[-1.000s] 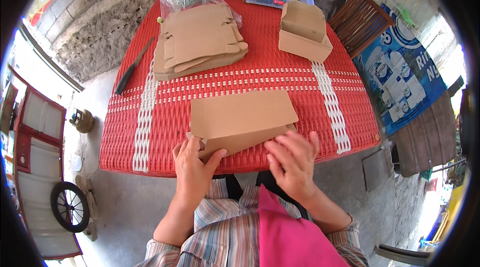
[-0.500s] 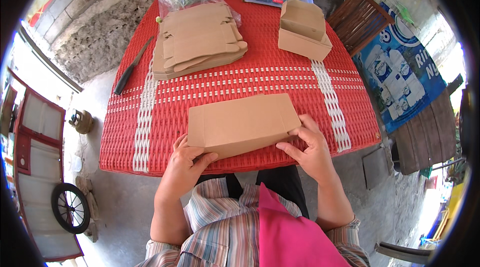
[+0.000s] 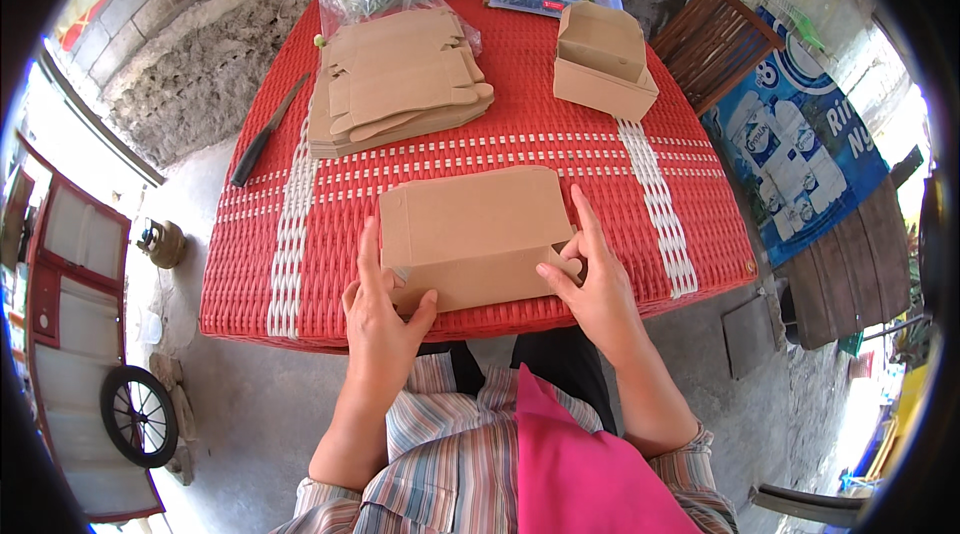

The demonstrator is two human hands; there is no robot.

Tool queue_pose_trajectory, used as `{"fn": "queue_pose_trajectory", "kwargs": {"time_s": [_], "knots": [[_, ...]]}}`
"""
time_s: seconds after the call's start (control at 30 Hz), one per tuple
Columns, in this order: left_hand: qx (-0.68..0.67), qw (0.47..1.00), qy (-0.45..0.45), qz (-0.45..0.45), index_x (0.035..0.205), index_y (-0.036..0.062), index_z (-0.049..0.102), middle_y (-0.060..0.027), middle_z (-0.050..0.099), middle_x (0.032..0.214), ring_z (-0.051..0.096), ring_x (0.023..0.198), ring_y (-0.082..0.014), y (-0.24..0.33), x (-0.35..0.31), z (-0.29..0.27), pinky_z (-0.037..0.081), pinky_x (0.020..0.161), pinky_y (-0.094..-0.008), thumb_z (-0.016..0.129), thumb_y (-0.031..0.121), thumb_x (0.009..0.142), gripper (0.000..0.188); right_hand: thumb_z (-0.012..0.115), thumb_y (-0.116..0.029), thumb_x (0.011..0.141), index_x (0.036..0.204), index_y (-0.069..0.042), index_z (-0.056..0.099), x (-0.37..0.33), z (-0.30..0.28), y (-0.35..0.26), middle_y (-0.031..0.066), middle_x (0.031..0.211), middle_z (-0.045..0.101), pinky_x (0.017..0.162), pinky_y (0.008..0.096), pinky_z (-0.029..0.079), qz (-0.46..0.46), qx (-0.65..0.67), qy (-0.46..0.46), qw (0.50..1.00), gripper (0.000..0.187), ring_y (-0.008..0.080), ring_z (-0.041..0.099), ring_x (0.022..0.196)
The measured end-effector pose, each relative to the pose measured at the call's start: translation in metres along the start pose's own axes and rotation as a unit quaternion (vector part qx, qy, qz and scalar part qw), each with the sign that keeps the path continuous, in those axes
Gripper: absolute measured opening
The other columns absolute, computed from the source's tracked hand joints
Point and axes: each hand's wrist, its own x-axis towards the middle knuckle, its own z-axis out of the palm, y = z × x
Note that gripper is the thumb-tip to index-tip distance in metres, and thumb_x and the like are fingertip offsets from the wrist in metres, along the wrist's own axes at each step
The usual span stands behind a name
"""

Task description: The person assembles flat cardboard sheets into small rectangular boxes by hand. They fold the side flaps, tuck the tabs into slots, and press the edges to form the box structure. The person repeats this process for multiple units, stacking the finished boxes on the table.

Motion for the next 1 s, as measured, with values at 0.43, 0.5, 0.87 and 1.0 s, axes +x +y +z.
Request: {"fn": "queue_pose_trajectory", "kwargs": {"time_s": [0.43, 0.5, 0.87, 1.0], "knots": [[0.157, 0.948, -0.007, 0.278, 0.122, 0.0076, 0.065, -0.0034, 0.059, 0.128, 0.054, 0.117, -0.0225, -0.004, -0.032, 0.022, 0.026, 0.111, -0.0481, 0.062, 0.006, 0.076, 0.045, 0.062, -0.013, 0.084, 0.122, -0.003, 0.062, -0.041, 0.034, -0.007, 0.0064, 0.12, 0.059, 0.103, 0.0391, 0.039, -0.306, -0.19, -0.053, 0.931, 0.039, 0.0207, 0.054, 0.116], [0.173, 0.945, -0.026, 0.275, 0.123, 0.0062, 0.064, -0.0046, 0.057, 0.131, 0.053, 0.121, -0.0232, -0.004, -0.036, 0.02, 0.025, 0.111, -0.049, 0.063, 0.009, 0.076, 0.048, 0.064, -0.013, 0.084, 0.122, -0.002, 0.063, -0.045, 0.038, -0.007, 0.0067, 0.122, 0.059, 0.104, 0.0385, 0.038, -0.294, -0.185, -0.038, 0.937, 0.039, 0.0208, 0.054, 0.117], [0.217, 0.931, -0.059, 0.287, 0.121, 0.0039, 0.064, -0.0046, 0.057, 0.134, 0.051, 0.126, -0.0218, -0.002, -0.033, 0.014, 0.027, 0.11, -0.0485, 0.064, 0.009, 0.069, 0.053, 0.067, -0.011, 0.082, 0.12, -0.003, 0.065, -0.041, 0.034, -0.014, 0.0047, 0.117, 0.062, 0.105, 0.0376, 0.036, -0.295, -0.232, -0.058, 0.925, 0.039, 0.0179, 0.058, 0.11], [0.218, 0.933, -0.057, 0.279, 0.12, 0.0046, 0.065, -0.0044, 0.059, 0.13, 0.052, 0.125, -0.0221, -0.003, -0.03, 0.005, 0.029, 0.109, -0.0484, 0.064, 0.008, 0.068, 0.052, 0.067, -0.009, 0.082, 0.11, -0.003, 0.069, -0.035, 0.025, -0.01, 0.0046, 0.104, 0.065, 0.1, 0.0404, 0.042, -0.299, -0.228, -0.03, 0.926, 0.029, 0.0201, 0.063, 0.097]]}}
